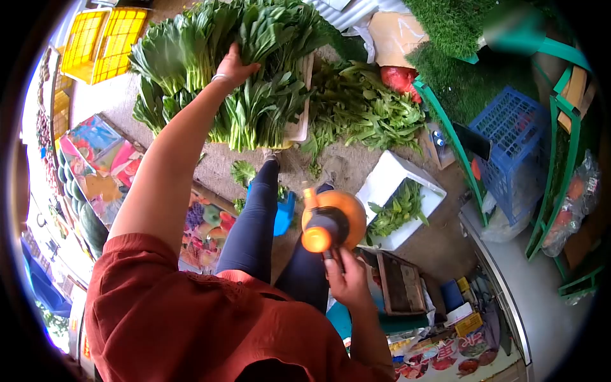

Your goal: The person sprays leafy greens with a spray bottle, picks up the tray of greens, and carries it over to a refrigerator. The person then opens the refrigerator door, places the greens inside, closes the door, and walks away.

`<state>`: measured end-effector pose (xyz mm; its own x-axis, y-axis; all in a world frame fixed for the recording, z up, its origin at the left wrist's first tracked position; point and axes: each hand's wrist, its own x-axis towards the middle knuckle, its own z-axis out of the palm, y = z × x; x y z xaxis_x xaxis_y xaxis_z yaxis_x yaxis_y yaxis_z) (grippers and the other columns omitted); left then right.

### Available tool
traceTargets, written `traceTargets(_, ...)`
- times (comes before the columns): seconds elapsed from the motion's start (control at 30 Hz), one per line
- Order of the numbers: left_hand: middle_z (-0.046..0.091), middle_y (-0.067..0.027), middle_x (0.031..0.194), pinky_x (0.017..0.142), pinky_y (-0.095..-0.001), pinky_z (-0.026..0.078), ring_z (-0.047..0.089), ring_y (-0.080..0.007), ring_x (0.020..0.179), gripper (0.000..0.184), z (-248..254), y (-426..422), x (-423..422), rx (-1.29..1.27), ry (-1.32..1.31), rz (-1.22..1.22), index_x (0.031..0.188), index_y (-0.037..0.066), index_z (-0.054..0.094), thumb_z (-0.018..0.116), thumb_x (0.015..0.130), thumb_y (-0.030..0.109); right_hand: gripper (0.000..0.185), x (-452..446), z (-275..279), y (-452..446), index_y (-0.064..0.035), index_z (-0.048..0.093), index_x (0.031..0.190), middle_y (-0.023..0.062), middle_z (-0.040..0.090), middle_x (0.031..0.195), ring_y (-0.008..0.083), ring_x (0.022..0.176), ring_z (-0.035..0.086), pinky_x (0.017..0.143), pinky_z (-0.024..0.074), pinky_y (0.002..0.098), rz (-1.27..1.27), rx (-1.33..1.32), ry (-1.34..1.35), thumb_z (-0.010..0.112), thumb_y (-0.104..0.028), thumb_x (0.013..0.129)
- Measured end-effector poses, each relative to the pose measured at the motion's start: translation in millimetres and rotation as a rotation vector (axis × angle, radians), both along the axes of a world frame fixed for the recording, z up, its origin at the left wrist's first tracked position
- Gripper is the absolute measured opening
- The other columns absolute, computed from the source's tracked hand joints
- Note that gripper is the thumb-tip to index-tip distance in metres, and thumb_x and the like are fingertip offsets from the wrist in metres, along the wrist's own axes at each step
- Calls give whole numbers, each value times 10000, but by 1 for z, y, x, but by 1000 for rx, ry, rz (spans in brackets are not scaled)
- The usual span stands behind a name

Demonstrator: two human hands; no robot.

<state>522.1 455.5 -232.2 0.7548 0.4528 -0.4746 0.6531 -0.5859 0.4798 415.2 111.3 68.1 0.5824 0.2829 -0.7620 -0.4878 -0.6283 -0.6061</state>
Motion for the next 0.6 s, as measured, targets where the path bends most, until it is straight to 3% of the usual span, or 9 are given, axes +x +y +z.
traceTargets(0.03, 400, -243, 1097, 795, -377, 405, 474, -367, 935, 852, 0, -9, -2, 39, 33, 26, 1229, 38, 177, 671, 590, 309, 151, 0, -2, -4, 2, 461, 841, -3, 438, 576, 49, 476, 390, 444, 325, 192, 238, 21, -127, 383, -127, 827)
traceTargets(0.13, 345, -234, 1130, 848, -376, 358, 393, -363, 1014, 748, 16, -37, -20, 108, -282, 212, 1215, 48, 247, 646, 635, 299, 146, -9, -10, -10, -6, 456, 806, 10, 438, 553, 74, 482, 420, 454, 353, 223, 25, -17, 52, 414, -145, 818)
traceTargets(0.2, 352, -215, 1136, 866, -385, 329, 373, -353, 1031, 633, 27, -49, -56, 233, -444, 207, 1177, 44, 318, 618, 672, 280, 151, -13, -17, -13, -8, 456, 811, 8, 427, 543, 77, 473, 415, 450, 352, 228, 171, -17, 30, 419, -155, 817)
traceTargets(0.27, 312, -203, 1183, 905, -397, 275, 333, -347, 1072, 613, 42, -68, -104, 334, -321, 235, 1171, 35, 317, 603, 681, 265, 168, -17, -21, -14, -19, 458, 827, 0, 404, 526, 77, 455, 398, 441, 342, 225, 313, -42, 1, 422, -183, 820)
traceTargets(0.37, 233, -227, 1227, 936, -378, 235, 257, -349, 1130, 732, 36, -107, -175, 298, -92, 439, 1228, 27, 223, 619, 676, 298, 215, -19, -30, -16, -29, 454, 787, 2, 403, 524, 78, 443, 375, 429, 315, 222, -17, -29, 108, 387, -226, 842)
traceTargets(0.4, 216, -232, 1234, 931, -397, 239, 260, -352, 1126, 757, 11, -117, -199, 171, -46, 626, 1236, 27, 205, 590, 686, 377, 158, -19, -32, -20, -11, 455, 801, 104, 446, 567, 193, 491, 442, 477, 370, 317, 34, -61, 185, 407, -159, 826)
traceTargets(0.43, 200, -238, 1241, 925, -415, 242, 262, -354, 1122, 790, -11, -126, -217, 41, 1, 813, 1244, 28, 187, 561, 695, 456, 166, -28, -40, -29, -11, 452, 792, 55, 430, 545, 127, 468, 424, 443, 344, 265, 165, -13, 96, 403, -165, 832)
traceTargets(0.5, 137, -267, 1272, 953, -460, 196, 200, -382, 1171, 907, -29, -131, -221, -972, 36, 1751, 1261, 43, 140, 438, 655, 649, 161, -36, -41, -31, -12, 451, 788, 50, 431, 548, 119, 472, 426, 444, 342, 264, 255, -44, 67, 407, -161, 830)
traceTargets(0.6, 82, -244, 1299, 952, -517, 138, 131, -384, 1196, 937, -31, -131, -206, -1455, -163, 1876, 1280, 85, 99, 232, 633, 749, 143, -36, -39, -43, -11, 470, 833, 128, 481, 616, 237, 542, 490, 527, 393, 326, 51, -140, 286, 426, -146, 813)
